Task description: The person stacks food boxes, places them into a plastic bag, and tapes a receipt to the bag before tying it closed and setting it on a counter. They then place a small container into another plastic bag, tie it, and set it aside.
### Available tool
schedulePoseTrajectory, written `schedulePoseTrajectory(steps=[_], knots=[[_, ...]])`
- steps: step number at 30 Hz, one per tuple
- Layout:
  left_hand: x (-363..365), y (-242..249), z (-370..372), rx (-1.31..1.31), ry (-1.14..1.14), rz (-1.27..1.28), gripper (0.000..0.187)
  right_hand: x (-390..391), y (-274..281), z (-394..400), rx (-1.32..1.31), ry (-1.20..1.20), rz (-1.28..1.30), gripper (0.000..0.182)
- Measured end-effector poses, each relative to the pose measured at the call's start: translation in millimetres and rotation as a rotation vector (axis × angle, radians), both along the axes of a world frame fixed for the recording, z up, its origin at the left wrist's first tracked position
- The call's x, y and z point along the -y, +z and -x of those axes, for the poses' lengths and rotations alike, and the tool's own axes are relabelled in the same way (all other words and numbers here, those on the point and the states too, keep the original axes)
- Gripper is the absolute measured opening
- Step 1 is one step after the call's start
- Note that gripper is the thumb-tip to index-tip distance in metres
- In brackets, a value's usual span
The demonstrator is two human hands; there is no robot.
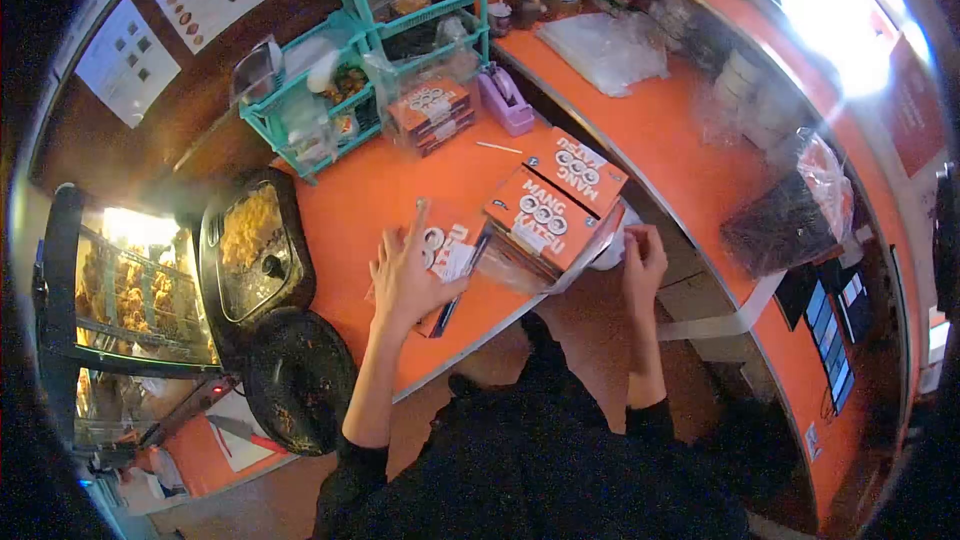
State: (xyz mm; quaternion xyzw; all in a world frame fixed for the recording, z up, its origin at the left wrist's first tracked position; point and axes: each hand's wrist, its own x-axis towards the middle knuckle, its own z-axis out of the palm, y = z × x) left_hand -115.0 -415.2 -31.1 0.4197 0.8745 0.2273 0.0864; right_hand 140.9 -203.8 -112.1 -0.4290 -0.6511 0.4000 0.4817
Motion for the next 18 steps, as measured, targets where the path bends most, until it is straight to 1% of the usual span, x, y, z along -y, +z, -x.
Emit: schedulePoseTrajectory(steps=[1,3,4,5,6,8,10,11,12,13,15,16,17,18], knots=[[-25.1,10.3,-3.7,-0.007,-0.005,-0.002,0.114,-22.5,-11.2,-14.0,-0.007,-0.005,-0.002,0.011],[-78.0,26.7,-15.4,-0.075,-0.247,-0.074,0.112,-73.9,-52.1,-32.1,0.258,-0.078,0.024,0.012],[-106.9,28.3,-23.0,-0.086,-0.251,-0.076,0.112,-105.4,-85.7,-32.5,0.247,-0.082,0.021,0.012],[-138.7,23.9,-30.8,-0.084,-0.302,-0.084,0.112,-139.0,-126.1,-29.2,0.343,-0.034,0.049,0.014],[-164.5,17.7,-36.5,-0.083,-0.355,-0.09,0.111,-164.1,-146.4,-28.3,0.437,0.013,0.08,0.017],[-206.0,1.1,-44.7,-0.077,-0.385,-0.05,0.112,-181.6,-149.2,-8.6,0.411,0.079,-0.025,0.025],[-234.8,-7.1,-57.9,-0.064,-0.407,-0.008,0.113,-215.2,-175.3,12.0,0.07,0.403,0.255,0.033],[-238.3,-11.2,-60.4,-0.103,-0.388,0.058,0.113,-231.7,-193.8,18.9,0.046,0.587,0.382,0.038],[-240.7,-14.7,-61.3,-0.143,-0.366,0.126,0.114,-220.7,-163.3,24.9,-0.095,0.654,0.518,0.035],[-244.2,-11.5,-61.6,-0.149,-0.369,0.147,0.114,-224.1,-164.4,31.4,-0.111,0.655,0.534,0.035],[-247.8,4.0,-56.3,-0.059,-0.44,0.205,0.109,-234.9,-174.5,41.7,0.094,0.844,0.463,0.029],[-253.9,-1.2,-45.8,-0.076,-0.472,0.175,0.097,-230.2,-163.8,43.7,0.087,0.854,0.476,0.029],[-269.5,-10.8,-33.8,-0.074,-0.46,0.189,0.097,-226.0,-151.5,43.2,0.159,0.68,0.286,0.026],[-287.7,-24.1,-19.6,-0.034,-0.361,0.11,0.098,-220.3,-136.2,40.2,0.23,0.507,0.099,0.024]])
